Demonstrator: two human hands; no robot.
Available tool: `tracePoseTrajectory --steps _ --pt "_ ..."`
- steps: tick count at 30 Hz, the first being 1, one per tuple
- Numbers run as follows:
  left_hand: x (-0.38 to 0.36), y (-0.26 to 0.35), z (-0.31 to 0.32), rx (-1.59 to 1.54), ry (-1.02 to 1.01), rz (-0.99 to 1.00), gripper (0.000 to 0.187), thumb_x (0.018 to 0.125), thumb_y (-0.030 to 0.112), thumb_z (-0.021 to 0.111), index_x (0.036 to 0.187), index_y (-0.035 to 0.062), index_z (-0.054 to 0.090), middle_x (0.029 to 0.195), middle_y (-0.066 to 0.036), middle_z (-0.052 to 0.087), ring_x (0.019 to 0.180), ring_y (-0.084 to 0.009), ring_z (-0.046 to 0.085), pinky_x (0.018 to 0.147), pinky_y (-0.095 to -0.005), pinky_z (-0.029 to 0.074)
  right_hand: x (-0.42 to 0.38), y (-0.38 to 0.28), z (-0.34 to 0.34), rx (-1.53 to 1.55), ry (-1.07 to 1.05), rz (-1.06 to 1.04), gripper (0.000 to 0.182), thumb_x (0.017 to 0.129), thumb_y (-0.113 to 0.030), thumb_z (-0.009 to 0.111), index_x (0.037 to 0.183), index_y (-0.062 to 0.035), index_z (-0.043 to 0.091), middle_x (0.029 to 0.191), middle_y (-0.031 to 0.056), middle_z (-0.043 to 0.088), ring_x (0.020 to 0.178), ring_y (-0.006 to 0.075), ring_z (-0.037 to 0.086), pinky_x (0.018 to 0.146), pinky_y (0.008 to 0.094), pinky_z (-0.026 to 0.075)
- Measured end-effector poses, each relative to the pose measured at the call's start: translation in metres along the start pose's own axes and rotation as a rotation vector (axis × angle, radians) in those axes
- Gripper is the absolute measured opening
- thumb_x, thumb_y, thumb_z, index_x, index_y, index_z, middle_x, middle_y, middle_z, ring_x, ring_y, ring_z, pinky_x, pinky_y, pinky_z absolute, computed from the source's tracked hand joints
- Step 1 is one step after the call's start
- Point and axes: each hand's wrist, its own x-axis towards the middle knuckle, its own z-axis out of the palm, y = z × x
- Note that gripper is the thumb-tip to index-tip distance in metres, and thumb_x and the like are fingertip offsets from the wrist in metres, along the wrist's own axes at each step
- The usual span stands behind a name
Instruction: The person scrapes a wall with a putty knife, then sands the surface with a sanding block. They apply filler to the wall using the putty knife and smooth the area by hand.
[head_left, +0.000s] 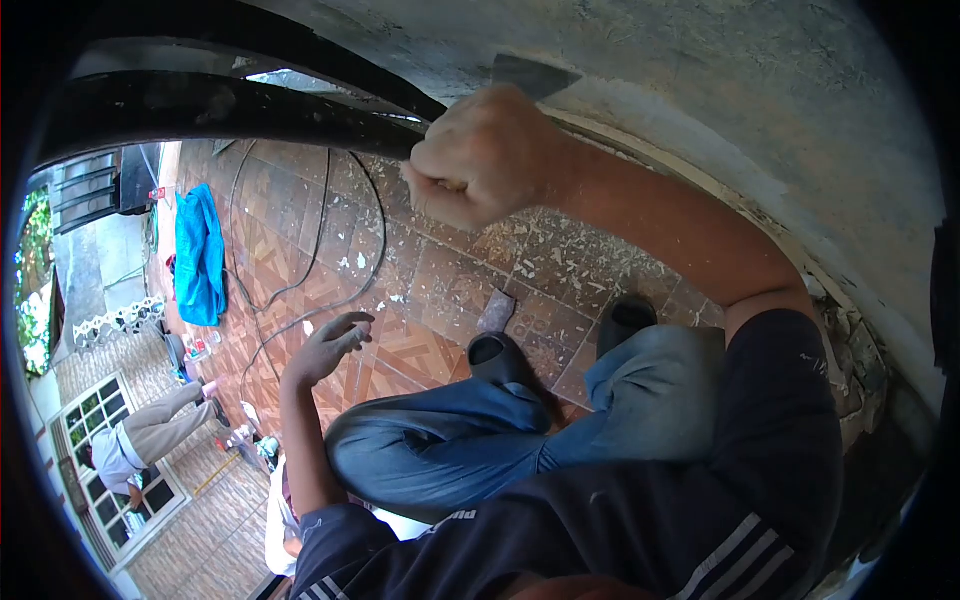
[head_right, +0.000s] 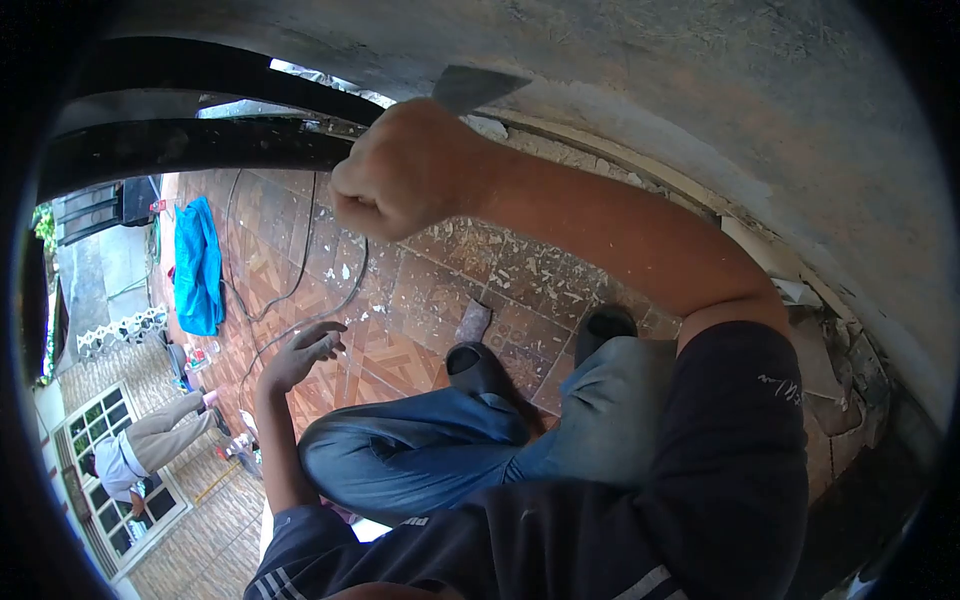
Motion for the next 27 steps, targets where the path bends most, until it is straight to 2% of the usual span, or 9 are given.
tracePoseTrajectory --steps 1,4,5,9,13,17,20,25,27 --pt "-0.001 0.0 0.0 0.024 0.017 0.008 0.05 0.101 0.043 0.055 0.131 0.0025 0.058 0.105 -0.011 0.067 0.095 -0.0174 0.061 0.087 -0.032 0.049 -0.007 0.018 0.001 -0.021 -0.022 -0.029 0.032 0.086 -0.015 0.062 0.054 -0.0143 0.056 0.043 0.0005 0.047 0.035 0.0154 0.048 0.036 0.0344 0.04" --pt "0.0 0.011 0.002 0.0 0.044 0.046 0.051 0.101 0.044 0.055 0.131 0.0026 0.058 0.106 -0.011 0.067 0.096 -0.0175 0.061 0.087 -0.0322 0.049 -0.041 0.066 0.003 -0.033 -0.123 0.313 0.033 0.084 -0.015 0.062 0.053 -0.0118 0.051 0.046 0.0036 0.049 0.04 0.0198 0.053 0.041 0.0338 0.043" --pt "0.002 0.013 0.001 -0.001 0.04 0.042 0.052 0.1 0.044 0.056 0.131 0.0022 0.058 0.106 -0.01 0.067 0.097 -0.0177 0.06 0.088 -0.032 0.048 -0.039 0.05 0.002 -0.054 -0.109 0.236 0.035 0.083 -0.014 0.063 0.052 -0.0107 0.047 0.046 0.0034 0.049 0.04 0.019 0.052 0.04 0.0335 0.042" --pt "0.0 0.0 -0.001 -0.002 -0.011 -0.044 0.054 0.099 0.045 0.058 0.132 0.0022 0.058 0.106 -0.01 0.067 0.097 -0.0182 0.059 0.09 -0.0318 0.048 -0.003 0.003 -0.001 -0.041 -0.018 0.016 0.034 0.081 -0.012 0.066 0.051 -0.0117 0.049 0.044 0.0033 0.047 0.036 0.0169 0.048 0.037 0.0361 0.038" --pt "0.003 0.009 0.002 -0.002 0.023 0.02 0.05 0.1 0.042 0.056 0.13 0.0026 0.059 0.107 -0.01 0.067 0.096 -0.0178 0.06 0.087 -0.0318 0.048 -0.028 0.039 0.015 -0.078 -0.099 0.185 0.038 0.081 -0.011 0.066 0.049 -0.0124 0.045 0.044 0.0052 0.045 0.037 0.0209 0.047 0.038 0.0354 0.038" --pt "-0.001 0.008 0.003 -0.018 0.019 -0.003 0.054 0.099 0.044 0.059 0.131 0.0012 0.058 0.107 -0.01 0.067 0.098 -0.0179 0.06 0.089 -0.0316 0.048 -0.009 0.006 0.004 -0.04 -0.059 0.094 0.036 0.08 -0.011 0.066 0.049 -0.011 0.048 0.044 0.0059 0.047 0.037 0.0216 0.048 0.037 0.0359 0.037" --pt "0.0 -0.001 -0.001 -0.014 -0.014 -0.021 0.054 0.099 0.044 0.059 0.131 0.0015 0.058 0.107 -0.01 0.067 0.099 -0.0177 0.06 0.089 -0.0314 0.047 -0.015 0.037 0.003 -0.091 -0.015 0.139 0.037 0.08 -0.011 0.066 0.049 -0.011 0.045 0.044 0.0066 0.046 0.037 0.0226 0.048 0.038 0.036 0.038" --pt "-0.004 0.006 0.0 -0.024 0.019 0.004 0.053 0.099 0.044 0.059 0.132 0.0023 0.058 0.108 -0.01 0.067 0.099 -0.0175 0.06 0.089 -0.0317 0.047 -0.009 0.001 -0.002 -0.047 -0.026 0.063 0.038 0.081 -0.009 0.064 0.049 -0.0098 0.044 0.045 0.0069 0.046 0.038 0.0221 0.049 0.038 0.0371 0.037" --pt "-0.007 0.003 0.0 -0.021 0.016 0.016 0.053 0.099 0.044 0.059 0.132 0.0026 0.058 0.109 -0.01 0.067 0.099 -0.0174 0.06 0.089 -0.0318 0.047 -0.021 0.032 -0.003 -0.076 -0.047 0.186 0.039 0.08 -0.009 0.065 0.049 -0.0106 0.043 0.045 0.0063 0.046 0.038 0.0226 0.049 0.038 0.0366 0.037"
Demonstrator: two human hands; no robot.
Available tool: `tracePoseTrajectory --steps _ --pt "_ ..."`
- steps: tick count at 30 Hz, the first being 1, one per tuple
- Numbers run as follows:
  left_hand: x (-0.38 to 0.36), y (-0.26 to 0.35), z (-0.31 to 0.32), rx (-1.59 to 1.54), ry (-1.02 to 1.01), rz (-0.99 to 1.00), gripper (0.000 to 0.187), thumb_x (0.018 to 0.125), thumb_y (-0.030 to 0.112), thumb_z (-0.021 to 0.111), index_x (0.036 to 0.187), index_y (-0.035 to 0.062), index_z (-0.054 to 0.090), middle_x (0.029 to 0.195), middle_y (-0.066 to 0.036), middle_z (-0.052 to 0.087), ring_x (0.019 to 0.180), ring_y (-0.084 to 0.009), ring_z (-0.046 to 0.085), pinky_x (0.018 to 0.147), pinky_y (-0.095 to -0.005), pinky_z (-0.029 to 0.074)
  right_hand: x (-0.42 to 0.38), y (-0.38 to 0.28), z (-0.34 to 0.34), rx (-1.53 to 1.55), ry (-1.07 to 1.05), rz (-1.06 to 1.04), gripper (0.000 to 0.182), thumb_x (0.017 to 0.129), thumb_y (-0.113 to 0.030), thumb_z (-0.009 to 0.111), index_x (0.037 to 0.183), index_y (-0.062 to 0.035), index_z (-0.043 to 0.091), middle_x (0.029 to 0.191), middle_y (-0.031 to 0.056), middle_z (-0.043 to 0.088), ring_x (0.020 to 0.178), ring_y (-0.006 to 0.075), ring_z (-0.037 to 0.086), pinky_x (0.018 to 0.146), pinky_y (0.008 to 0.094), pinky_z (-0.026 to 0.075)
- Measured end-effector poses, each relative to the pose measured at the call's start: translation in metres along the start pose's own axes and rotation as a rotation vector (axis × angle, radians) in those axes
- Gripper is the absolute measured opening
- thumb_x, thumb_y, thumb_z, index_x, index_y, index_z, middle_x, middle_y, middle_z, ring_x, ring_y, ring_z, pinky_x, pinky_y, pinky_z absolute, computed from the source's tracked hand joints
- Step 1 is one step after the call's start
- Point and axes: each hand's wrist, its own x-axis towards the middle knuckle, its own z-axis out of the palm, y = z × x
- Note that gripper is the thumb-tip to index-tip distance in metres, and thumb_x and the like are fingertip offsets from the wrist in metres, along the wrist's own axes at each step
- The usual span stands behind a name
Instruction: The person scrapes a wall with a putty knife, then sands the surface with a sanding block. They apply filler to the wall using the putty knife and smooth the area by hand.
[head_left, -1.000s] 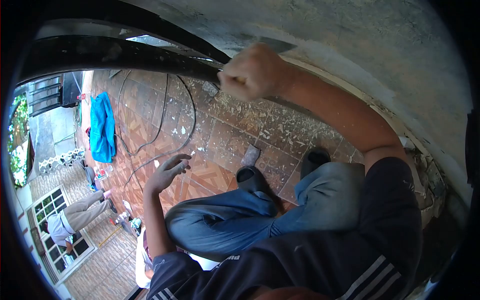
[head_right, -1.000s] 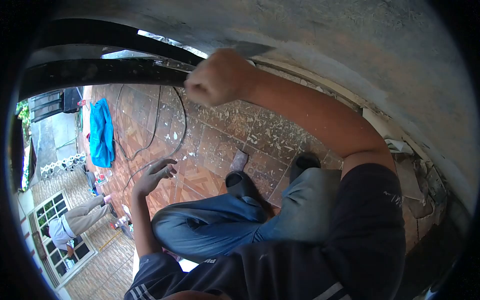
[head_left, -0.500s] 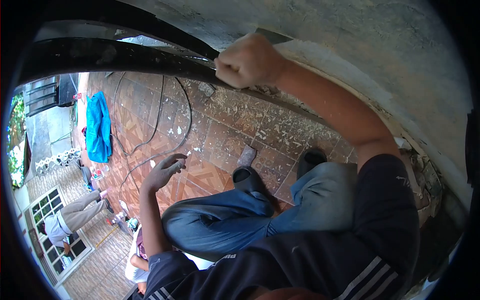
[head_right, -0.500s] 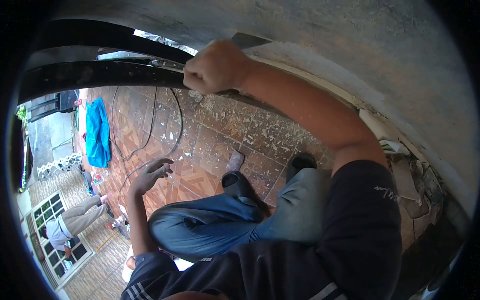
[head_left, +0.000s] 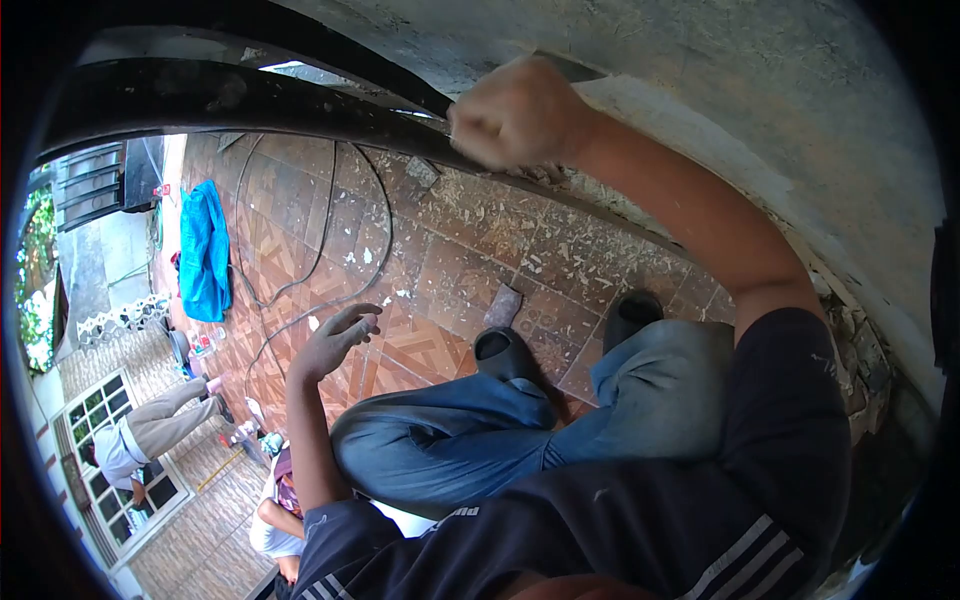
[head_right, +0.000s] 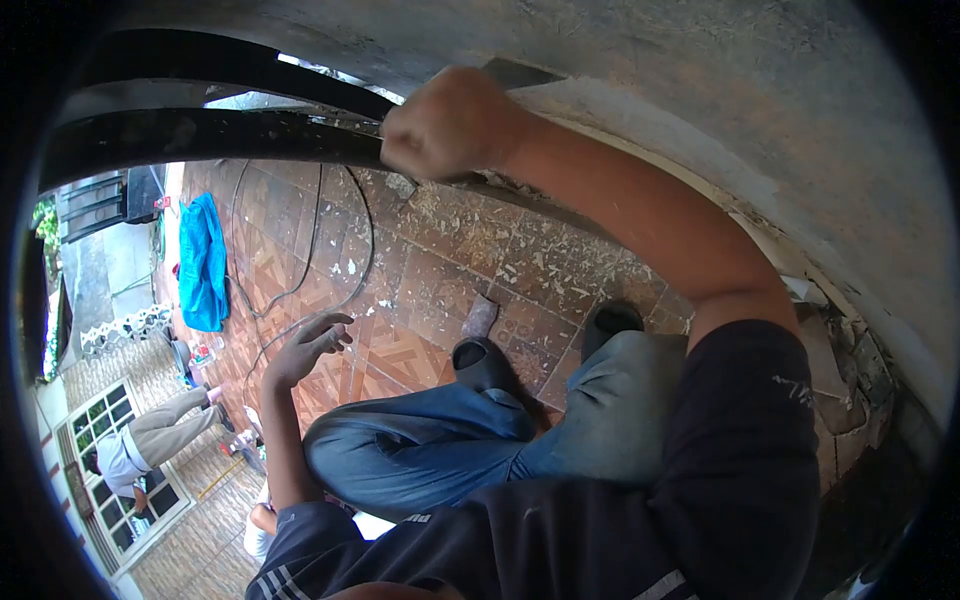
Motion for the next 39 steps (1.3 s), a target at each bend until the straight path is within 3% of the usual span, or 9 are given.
tracePoseTrajectory --steps 2,6,10,14,18,22,26,29,39 --pt "0.003 -0.004 0.001 0.002 0.0 0.033 0.052 0.099 0.043 0.059 0.131 0.0028 0.058 0.109 -0.01 0.067 0.1 -0.0172 0.06 0.09 -0.0318 0.047 -0.013 0.023 0.006 -0.004 -0.052 0.094 0.039 0.08 -0.009 0.066 0.049 -0.0113 0.042 0.045 0.0059 0.044 0.038 0.0235 0.047 0.039 0.0358 0.036" --pt "-0.001 -0.007 0.002 -0.014 -0.008 0.005 0.048 0.1 0.041 0.058 0.13 0.0029 0.059 0.108 -0.01 0.067 0.1 -0.0172 0.061 0.089 -0.0317 0.048 0.002 -0.034 -0.009 -0.003 0.004 -0.103 0.039 0.08 -0.009 0.065 0.049 -0.0101 0.042 0.043 0.0077 0.043 0.037 0.0232 0.046 0.037 0.0357 0.035" --pt "0.003 -0.002 0.003 0.02 0.014 0.034 0.047 0.101 0.041 0.057 0.128 0.0024 0.06 0.104 -0.01 0.066 0.096 -0.0173 0.061 0.085 -0.0317 0.05 -0.009 0.016 0.008 -0.015 0.021 0.049 0.039 0.079 -0.009 0.066 0.047 -0.0094 0.043 0.044 0.0081 0.044 0.037 0.0259 0.047 0.038 0.0371 0.037" --pt "0.001 -0.001 0.004 0.036 0.023 0.072 0.049 0.101 0.042 0.056 0.129 0.0024 0.06 0.104 -0.01 0.066 0.096 -0.0172 0.061 0.085 -0.0321 0.05 0.0 -0.025 -0.001 0.013 0.01 -0.058 0.035 0.079 -0.009 0.066 0.049 -0.0082 0.048 0.045 0.0091 0.047 0.038 0.0258 0.049 0.039 0.0372 0.039" --pt "0.003 -0.007 0.002 0.01 0.002 -0.028 0.05 0.1 0.043 0.058 0.131 0.0028 0.059 0.105 -0.009 0.066 0.099 -0.0175 0.06 0.09 -0.0317 0.048 0.005 0.008 0.009 0.029 -0.056 0.021 0.033 0.079 -0.01 0.067 0.051 -0.0091 0.049 0.047 0.008 0.048 0.04 0.0261 0.049 0.041 0.0384 0.039" --pt "0.002 0.001 0.005 0.028 0.032 0.039 0.048 0.101 0.041 0.057 0.129 0.002 0.059 0.105 -0.01 0.066 0.095 -0.017 0.06 0.086 -0.0314 0.049 0.012 -0.024 0.002 0.022 0.047 -0.104 0.032 0.08 -0.012 0.066 0.052 -0.0087 0.052 0.047 0.0091 0.05 0.037 0.0233 0.049 0.04 0.0354 0.04" --pt "-0.004 -0.004 0.001 -0.001 -0.013 -0.023 0.051 0.1 0.043 0.058 0.132 0.0033 0.058 0.109 -0.01 0.066 0.102 -0.018 0.06 0.092 -0.0321 0.047 0.007 0.029 0.005 -0.033 0.023 0.032 0.031 0.08 -0.01 0.063 0.051 -0.0099 0.052 0.046 0.0071 0.05 0.036 0.0207 0.048 0.038 0.0349 0.038" --pt "-0.002 -0.002 0.005 0.02 0.044 -0.026 0.052 0.1 0.044 0.058 0.132 0.0032 0.058 0.109 -0.009 0.066 0.103 -0.018 0.06 0.092 -0.0317 0.047 -0.017 0.009 0.012 0.042 -0.114 0.005 0.03 0.08 -0.009 0.061 0.051 -0.0108 0.052 0.046 0.0061 0.05 0.036 0.0198 0.048 0.037 0.0349 0.038" --pt "0.003 0.0 0.004 0.007 0.001 0.009 0.048 0.101 0.04 0.057 0.132 0.003 0.057 0.112 -0.009 0.066 0.104 -0.0177 0.061 0.093 -0.0321 0.047 0.009 -0.016 0.014 0.087 0.011 -0.124 0.034 0.078 -0.01 0.066 0.049 -0.0088 0.048 0.045 0.0082 0.047 0.038 0.0233 0.05 0.038 0.0358 0.037"
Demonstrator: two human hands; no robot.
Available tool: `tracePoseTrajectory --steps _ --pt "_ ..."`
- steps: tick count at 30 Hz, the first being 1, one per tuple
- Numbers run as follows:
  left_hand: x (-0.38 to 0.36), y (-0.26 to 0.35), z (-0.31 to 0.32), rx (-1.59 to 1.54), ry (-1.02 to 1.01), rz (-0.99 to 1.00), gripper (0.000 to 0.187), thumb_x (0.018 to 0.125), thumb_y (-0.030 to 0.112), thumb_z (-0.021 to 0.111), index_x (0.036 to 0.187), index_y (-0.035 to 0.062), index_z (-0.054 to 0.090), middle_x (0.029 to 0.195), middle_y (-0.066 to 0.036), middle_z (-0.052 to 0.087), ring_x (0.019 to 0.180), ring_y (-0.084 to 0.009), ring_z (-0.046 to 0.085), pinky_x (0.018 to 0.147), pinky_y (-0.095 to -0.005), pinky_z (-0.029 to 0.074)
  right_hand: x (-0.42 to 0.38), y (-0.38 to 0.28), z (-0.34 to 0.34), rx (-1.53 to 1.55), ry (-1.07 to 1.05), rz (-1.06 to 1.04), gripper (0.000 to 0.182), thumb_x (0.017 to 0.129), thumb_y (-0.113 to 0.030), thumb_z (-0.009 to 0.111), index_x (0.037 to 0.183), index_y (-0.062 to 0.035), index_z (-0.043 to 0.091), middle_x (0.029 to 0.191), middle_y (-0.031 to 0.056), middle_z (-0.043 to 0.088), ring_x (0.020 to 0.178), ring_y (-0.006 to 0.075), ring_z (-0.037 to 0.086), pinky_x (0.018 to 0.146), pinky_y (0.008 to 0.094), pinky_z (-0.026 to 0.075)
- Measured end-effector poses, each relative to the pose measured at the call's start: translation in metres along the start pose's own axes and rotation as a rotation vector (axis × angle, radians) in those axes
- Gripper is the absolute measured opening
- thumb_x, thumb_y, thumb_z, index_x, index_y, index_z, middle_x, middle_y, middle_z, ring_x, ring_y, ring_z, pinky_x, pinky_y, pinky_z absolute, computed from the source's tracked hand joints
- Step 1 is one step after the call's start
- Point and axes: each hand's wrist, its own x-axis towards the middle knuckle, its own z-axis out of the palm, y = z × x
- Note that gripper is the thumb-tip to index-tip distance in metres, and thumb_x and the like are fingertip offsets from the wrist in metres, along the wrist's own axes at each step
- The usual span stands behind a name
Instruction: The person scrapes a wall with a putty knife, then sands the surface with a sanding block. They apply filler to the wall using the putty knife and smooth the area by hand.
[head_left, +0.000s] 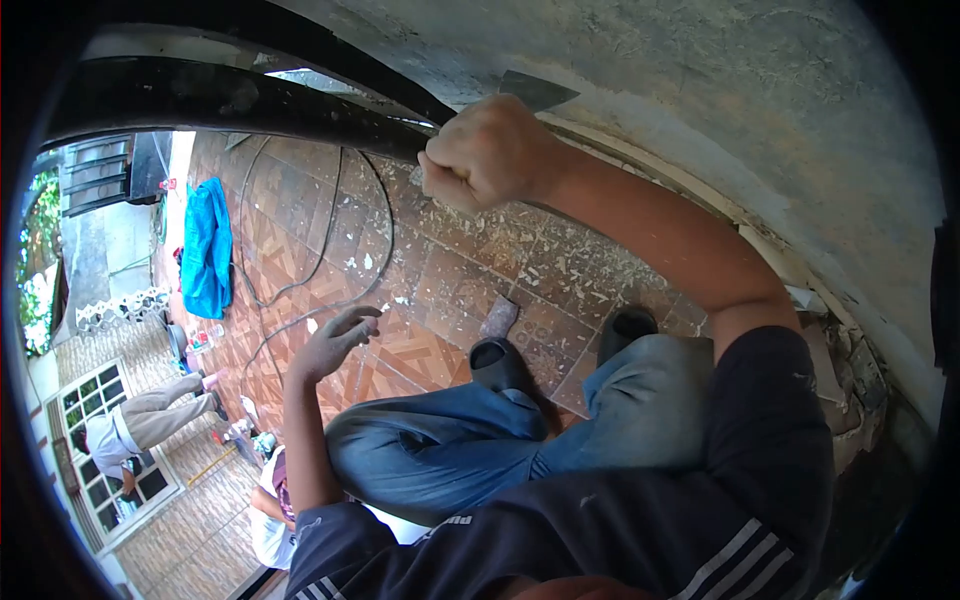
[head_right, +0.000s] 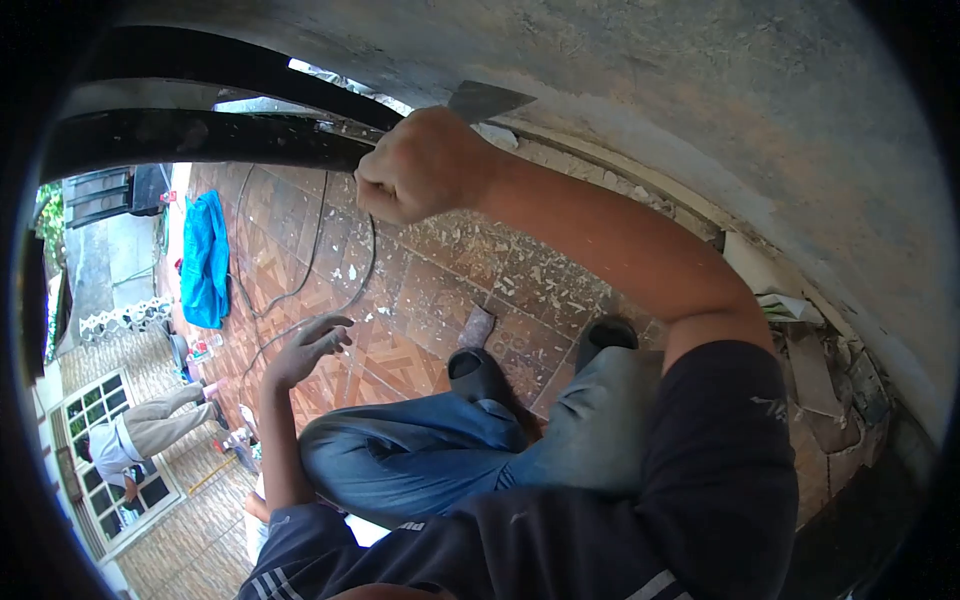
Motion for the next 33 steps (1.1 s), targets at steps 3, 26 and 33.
tracePoseTrajectory --steps 3,26,33 --pt "-0.007 0.006 0.001 0.02 -0.009 -0.066 0.049 0.101 0.041 0.056 0.132 0.0031 0.058 0.11 -0.009 0.066 0.103 -0.0176 0.06 0.093 -0.0323 0.047 -0.008 0.028 0.003 -0.039 0.01 0.077 0.036 0.079 -0.01 0.066 0.049 -0.0097 0.046 0.044 0.0073 0.046 0.038 0.0226 0.049 0.039 0.0354 0.038" --pt "-0.003 -0.007 -0.003 -0.006 -0.016 -0.025 0.052 0.1 0.045 0.057 0.132 0.004 0.059 0.106 -0.009 0.067 0.1 -0.0173 0.061 0.09 -0.0319 0.048 0.0 0.0 -0.002 -0.038 0.018 -0.003 0.027 0.075 -0.009 0.067 0.052 -0.0114 0.053 0.048 0.0057 0.051 0.042 0.0218 0.053 0.041 0.0343 0.042" --pt "0.0 -0.002 0.001 0.015 0.014 -0.005 0.05 0.1 0.041 0.057 0.132 0.0025 0.058 0.107 -0.009 0.067 0.1 -0.0177 0.06 0.092 -0.0321 0.048 0.002 0.002 0.006 -0.032 -0.033 -0.032 0.022 0.074 -0.013 0.068 0.055 -0.0136 0.057 0.049 0.004 0.054 0.042 0.0202 0.054 0.04 0.0351 0.042"
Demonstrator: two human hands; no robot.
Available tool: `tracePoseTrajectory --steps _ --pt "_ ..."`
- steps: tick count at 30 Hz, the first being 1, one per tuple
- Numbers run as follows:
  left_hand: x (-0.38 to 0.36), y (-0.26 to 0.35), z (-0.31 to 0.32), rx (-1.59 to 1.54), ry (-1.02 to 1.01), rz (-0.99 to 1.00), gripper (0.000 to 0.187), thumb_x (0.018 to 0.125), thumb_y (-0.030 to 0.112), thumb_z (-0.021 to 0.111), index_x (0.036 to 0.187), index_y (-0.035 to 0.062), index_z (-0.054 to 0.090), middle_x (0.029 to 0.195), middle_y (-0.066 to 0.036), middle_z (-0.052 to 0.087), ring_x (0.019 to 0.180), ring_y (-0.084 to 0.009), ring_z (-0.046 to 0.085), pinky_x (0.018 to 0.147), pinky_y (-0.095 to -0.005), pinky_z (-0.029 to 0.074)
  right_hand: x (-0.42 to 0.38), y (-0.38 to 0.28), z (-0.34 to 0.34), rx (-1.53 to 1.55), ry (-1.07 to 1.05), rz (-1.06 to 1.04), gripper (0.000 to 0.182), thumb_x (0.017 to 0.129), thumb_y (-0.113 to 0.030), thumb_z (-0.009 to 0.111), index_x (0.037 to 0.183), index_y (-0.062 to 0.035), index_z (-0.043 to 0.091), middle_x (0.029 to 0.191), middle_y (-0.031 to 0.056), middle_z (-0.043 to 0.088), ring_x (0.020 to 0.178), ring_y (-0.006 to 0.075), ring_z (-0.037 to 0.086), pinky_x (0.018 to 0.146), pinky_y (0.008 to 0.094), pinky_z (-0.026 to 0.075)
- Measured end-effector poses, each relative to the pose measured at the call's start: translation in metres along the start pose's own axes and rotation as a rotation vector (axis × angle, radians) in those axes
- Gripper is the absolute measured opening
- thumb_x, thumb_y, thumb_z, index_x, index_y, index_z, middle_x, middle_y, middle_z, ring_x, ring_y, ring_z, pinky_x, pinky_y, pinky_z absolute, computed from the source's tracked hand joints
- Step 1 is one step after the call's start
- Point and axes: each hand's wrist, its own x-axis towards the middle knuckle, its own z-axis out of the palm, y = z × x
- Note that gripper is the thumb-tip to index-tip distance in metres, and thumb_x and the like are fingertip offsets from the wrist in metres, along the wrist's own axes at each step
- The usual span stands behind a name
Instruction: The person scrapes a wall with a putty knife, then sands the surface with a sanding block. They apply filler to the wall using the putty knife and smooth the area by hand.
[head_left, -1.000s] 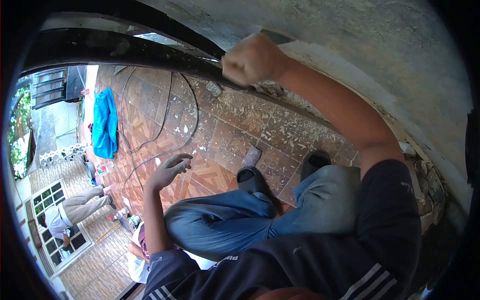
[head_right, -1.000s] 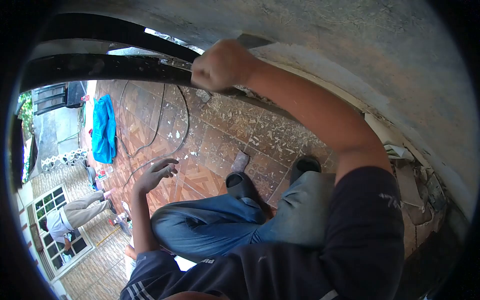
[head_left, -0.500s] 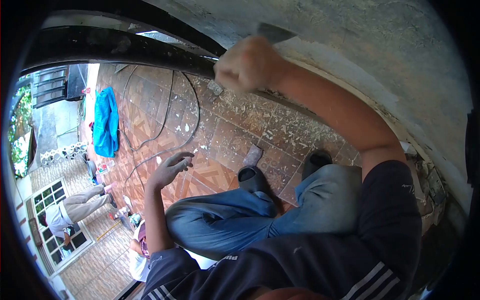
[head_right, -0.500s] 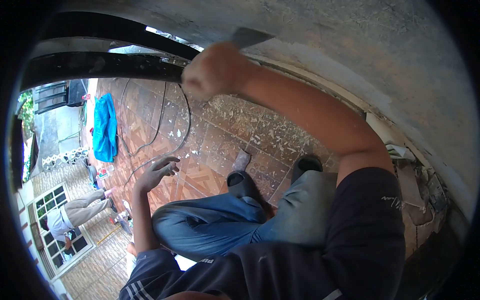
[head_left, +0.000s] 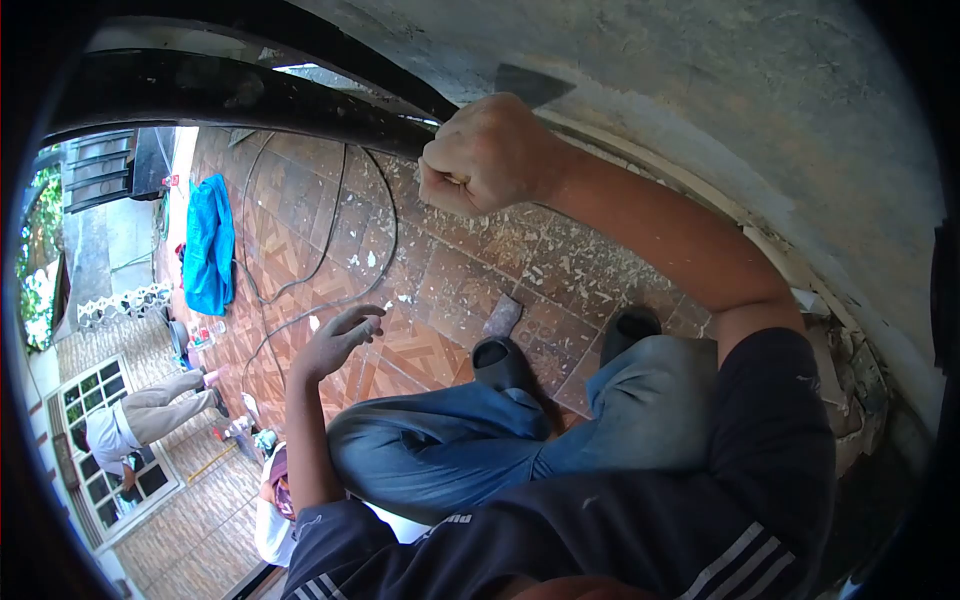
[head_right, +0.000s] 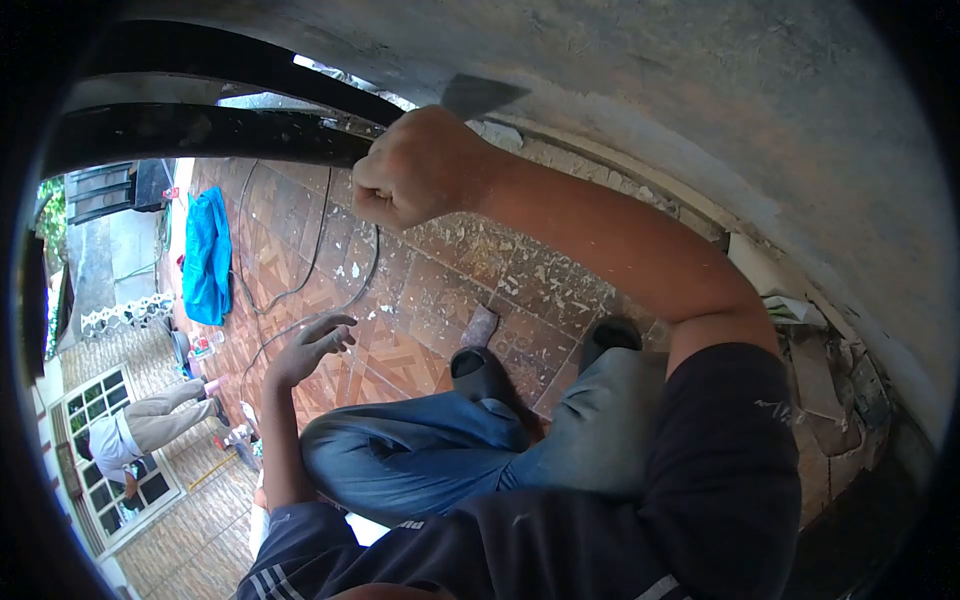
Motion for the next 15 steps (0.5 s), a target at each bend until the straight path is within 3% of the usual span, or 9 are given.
tracePoseTrajectory --steps 4,9,10,13,15 --pt "0.001 -0.001 -0.002 0.006 -0.031 -0.036 0.049 0.1 0.04 0.057 0.132 0.0024 0.058 0.107 -0.009 0.067 0.099 -0.0177 0.06 0.091 -0.0322 0.048 -0.008 0.031 0.008 -0.081 0.001 0.068 0.02 0.074 -0.015 0.069 0.056 -0.0145 0.06 0.05 0.004 0.055 0.042 0.0203 0.056 0.04 0.0352 0.043" --pt "-0.004 0.001 -0.002 -0.015 -0.011 -0.009 0.05 0.1 0.04 0.057 0.133 0.0027 0.058 0.112 -0.01 0.067 0.1 -0.0184 0.06 0.091 -0.0322 0.048 0.002 -0.006 0.004 0.07 0.07 -0.008 0.02 0.072 -0.015 0.07 0.055 -0.0142 0.061 0.049 0.0052 0.056 0.04 0.0217 0.055 0.04 0.035 0.043" --pt "-0.006 0.0 -0.003 -0.01 -0.016 -0.042 0.05 0.1 0.041 0.057 0.133 0.0028 0.058 0.113 -0.01 0.067 0.101 -0.0182 0.06 0.091 -0.0322 0.048 -0.005 0.013 0.004 -0.02 -0.038 0.031 0.02 0.072 -0.015 0.07 0.055 -0.0138 0.06 0.05 0.0049 0.056 0.041 0.0221 0.055 0.04 0.0353 0.043" --pt "-0.003 -0.004 0.002 -0.015 -0.009 -0.061 0.051 0.1 0.042 0.058 0.132 0.0033 0.058 0.113 -0.01 0.067 0.101 -0.0176 0.06 0.091 -0.032 0.048 -0.003 0.034 0.026 -0.129 -0.038 0.051 0.019 0.072 -0.016 0.07 0.056 -0.0159 0.061 0.049 0.0036 0.056 0.041 0.022 0.055 0.04 0.0351 0.043" --pt "-0.001 -0.008 0.001 -0.004 0.041 -0.013 0.051 0.1 0.043 0.057 0.132 0.0037 0.058 0.112 -0.01 0.067 0.101 -0.0173 0.06 0.091 -0.0318 0.048 0.003 0.017 0.016 0.003 0.011 0.022 0.02 0.073 -0.016 0.071 0.056 -0.0164 0.061 0.049 0.0036 0.056 0.041 0.0209 0.056 0.04 0.0341 0.043"
